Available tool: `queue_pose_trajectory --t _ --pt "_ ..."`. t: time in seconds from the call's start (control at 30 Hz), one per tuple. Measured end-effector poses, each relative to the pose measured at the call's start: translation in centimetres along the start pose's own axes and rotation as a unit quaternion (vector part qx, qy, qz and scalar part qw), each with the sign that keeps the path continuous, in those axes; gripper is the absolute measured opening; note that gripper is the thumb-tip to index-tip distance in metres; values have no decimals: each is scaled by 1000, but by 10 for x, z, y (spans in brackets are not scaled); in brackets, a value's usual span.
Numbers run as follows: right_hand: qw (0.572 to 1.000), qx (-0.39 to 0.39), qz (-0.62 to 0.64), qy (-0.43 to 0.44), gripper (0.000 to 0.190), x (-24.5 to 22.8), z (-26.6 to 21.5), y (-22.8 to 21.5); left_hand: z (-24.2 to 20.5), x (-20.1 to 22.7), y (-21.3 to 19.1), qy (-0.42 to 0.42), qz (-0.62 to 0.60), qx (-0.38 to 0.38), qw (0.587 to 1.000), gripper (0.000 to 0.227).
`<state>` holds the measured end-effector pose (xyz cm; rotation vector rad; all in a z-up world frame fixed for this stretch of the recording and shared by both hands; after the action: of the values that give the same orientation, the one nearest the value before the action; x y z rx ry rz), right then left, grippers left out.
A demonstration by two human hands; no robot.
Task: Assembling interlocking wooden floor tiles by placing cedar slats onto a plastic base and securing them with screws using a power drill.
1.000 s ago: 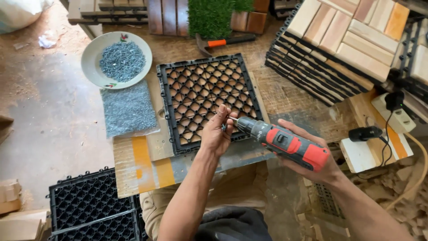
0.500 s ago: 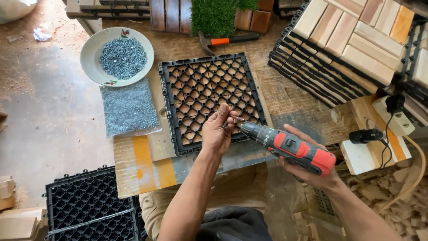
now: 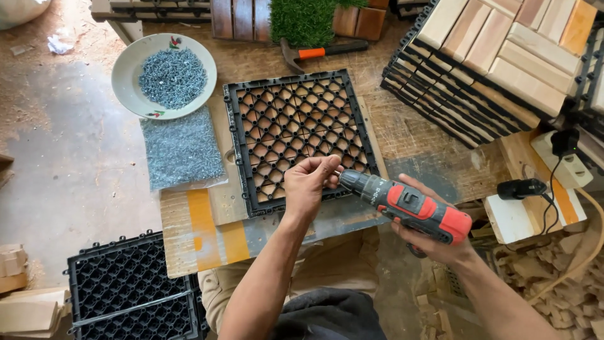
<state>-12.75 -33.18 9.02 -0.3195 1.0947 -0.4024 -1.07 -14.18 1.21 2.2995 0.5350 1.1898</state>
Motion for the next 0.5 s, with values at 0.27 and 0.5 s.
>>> queue_pose_trajectory --t 0.27,0.5 --pt "984 5 160 80 85 30 -19 22 5 -5 -11 -99 -86 -30 991 25" --pt "927 90 298 210 10 54 -19 60 48 -27 -32 -151 -265 -12 952 19"
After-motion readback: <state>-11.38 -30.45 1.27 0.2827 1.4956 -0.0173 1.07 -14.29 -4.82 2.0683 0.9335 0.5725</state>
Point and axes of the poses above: each hand's wrist, its own z-axis towards the middle knuckle, its own y-axis out of the palm, x = y × z, the point moved 3 cm from there along z, towards the middle knuckle, and after that the axes turned 11 degrees about -y, right-handed, at the moved point
